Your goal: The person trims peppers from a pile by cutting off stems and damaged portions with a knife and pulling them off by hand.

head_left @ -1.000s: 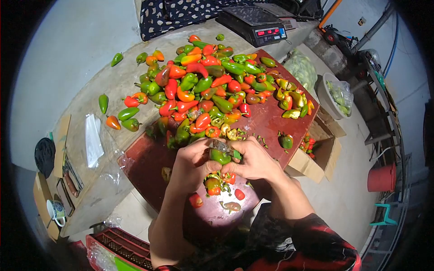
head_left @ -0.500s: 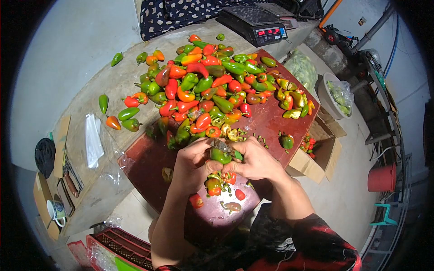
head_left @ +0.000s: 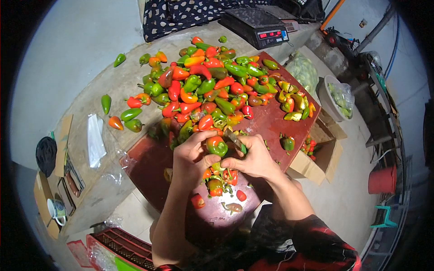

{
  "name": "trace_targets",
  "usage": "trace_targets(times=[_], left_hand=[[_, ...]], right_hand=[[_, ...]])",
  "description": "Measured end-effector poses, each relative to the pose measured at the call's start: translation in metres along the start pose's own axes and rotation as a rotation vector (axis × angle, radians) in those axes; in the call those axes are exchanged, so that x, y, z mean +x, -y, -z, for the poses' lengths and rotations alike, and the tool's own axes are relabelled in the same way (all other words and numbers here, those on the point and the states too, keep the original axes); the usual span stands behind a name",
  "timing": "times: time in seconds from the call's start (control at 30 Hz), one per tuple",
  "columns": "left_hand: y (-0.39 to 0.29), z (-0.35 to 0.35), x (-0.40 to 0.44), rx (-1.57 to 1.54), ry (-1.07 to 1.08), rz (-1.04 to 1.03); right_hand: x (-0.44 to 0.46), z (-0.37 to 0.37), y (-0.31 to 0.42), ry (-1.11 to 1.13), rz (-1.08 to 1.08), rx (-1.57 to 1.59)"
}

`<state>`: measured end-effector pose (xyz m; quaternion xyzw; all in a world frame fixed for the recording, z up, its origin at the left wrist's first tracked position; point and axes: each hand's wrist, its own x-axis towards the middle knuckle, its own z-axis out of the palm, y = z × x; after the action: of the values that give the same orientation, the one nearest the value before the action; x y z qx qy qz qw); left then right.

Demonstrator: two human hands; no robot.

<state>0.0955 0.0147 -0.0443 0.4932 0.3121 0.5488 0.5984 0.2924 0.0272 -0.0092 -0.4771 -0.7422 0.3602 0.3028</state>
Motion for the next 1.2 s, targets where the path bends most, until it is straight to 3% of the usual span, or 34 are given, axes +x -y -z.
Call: trace_targets(times=[0.27, 0.37, 0.43, 0.7, 0.87, 0.93, 1.2], left_hand=[[-0.003, -0.006, 0.001, -0.142, 0.083, 0.028], [-0.004, -0.011, 0.001, 0.098, 0.038, -0.042], [-0.003, -0.01, 0.002, 0.194, 0.018, -0.081], [-0.006, -0.008, 0.002, -0.066, 0.066, 0.05], [-0.005, -0.013, 0.001, 0.04, -0.05, -0.001], [-0.002, -0.013, 0.001, 0.078, -0.053, -0.014], [0.007, -0.013, -0.003, 0.214, -0.006, -0.064]], right_hand=[[-0.001, -0.01, -0.013, -0.038, -0.039, 0.156], [-0.001, -0.01, -0.015, -0.024, -0.032, 0.22], [-0.001, -0.008, -0.017, 0.062, -0.109, 0.473], [-0.001, -0.006, -0.015, 0.009, -0.072, 0.472], [0.001, -0.005, -0.021, 0.041, -0.065, 0.478], [0.002, -0.006, -0.024, 0.067, 0.009, 0.567], [0.002, -0.016, -0.023, 0.009, -0.034, 0.511]])
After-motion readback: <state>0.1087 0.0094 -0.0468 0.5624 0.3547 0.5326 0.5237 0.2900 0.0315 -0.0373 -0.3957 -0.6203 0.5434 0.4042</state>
